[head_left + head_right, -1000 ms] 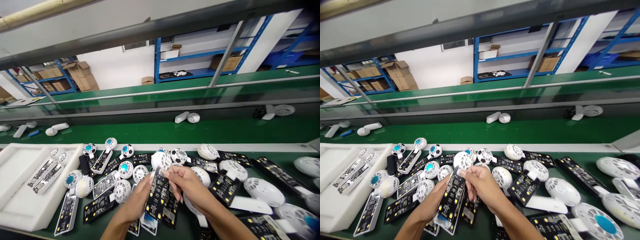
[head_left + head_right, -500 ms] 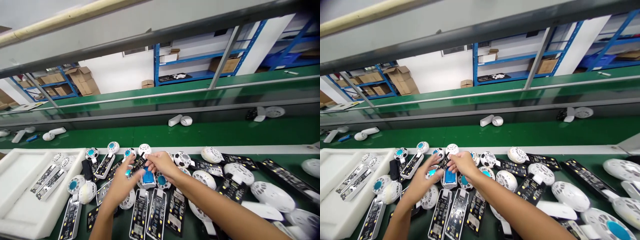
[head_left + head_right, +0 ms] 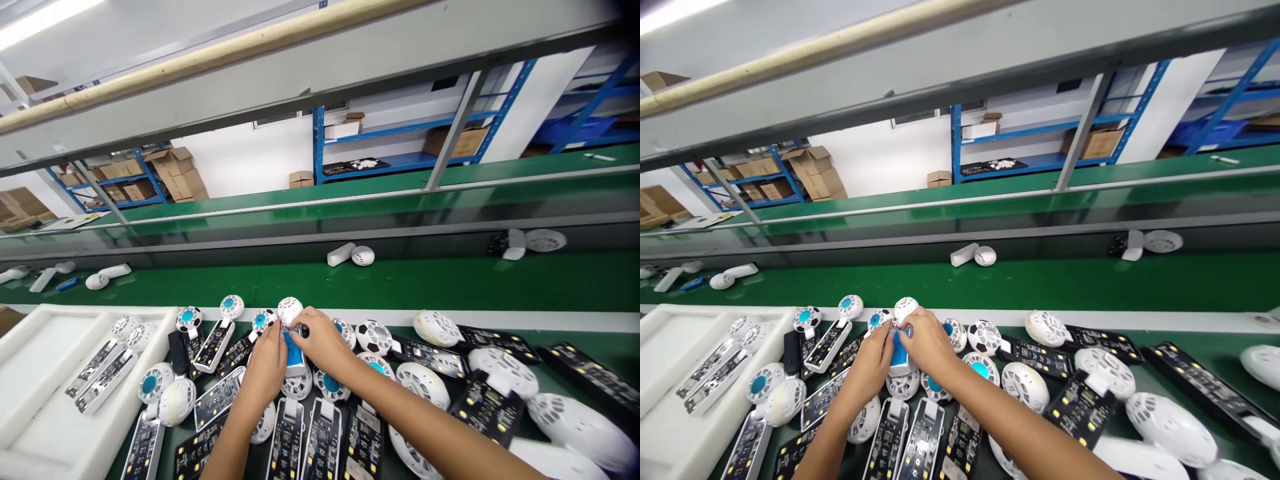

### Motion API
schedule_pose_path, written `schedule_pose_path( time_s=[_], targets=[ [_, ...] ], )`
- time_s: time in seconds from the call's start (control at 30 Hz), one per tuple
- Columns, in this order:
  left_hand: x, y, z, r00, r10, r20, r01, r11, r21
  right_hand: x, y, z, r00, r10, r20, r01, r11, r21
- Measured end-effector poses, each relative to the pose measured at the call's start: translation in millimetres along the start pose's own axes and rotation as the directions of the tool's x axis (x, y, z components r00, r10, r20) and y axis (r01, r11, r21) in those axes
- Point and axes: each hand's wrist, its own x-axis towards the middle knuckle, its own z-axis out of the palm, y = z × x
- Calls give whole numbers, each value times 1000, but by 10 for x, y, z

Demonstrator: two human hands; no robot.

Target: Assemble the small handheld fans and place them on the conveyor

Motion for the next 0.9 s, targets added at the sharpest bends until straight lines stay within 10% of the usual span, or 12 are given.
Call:
schedule_pose_path(
  time_s=[0.5, 0.73, 0.9],
  targets=[
    [76, 42, -13, 976, -216, -16, 204, 942, -266, 156, 39, 54, 999, -42, -13, 43, 991, 129],
    [334, 286, -332, 931, -237, 279, 364, 672, -645, 472, 52, -110, 979, 4, -205, 46, 970, 239],
    [862, 275, -314, 887, -239, 395, 461, 509, -727, 679, 58, -245, 995, -35, -92, 53, 976, 211]
  ],
)
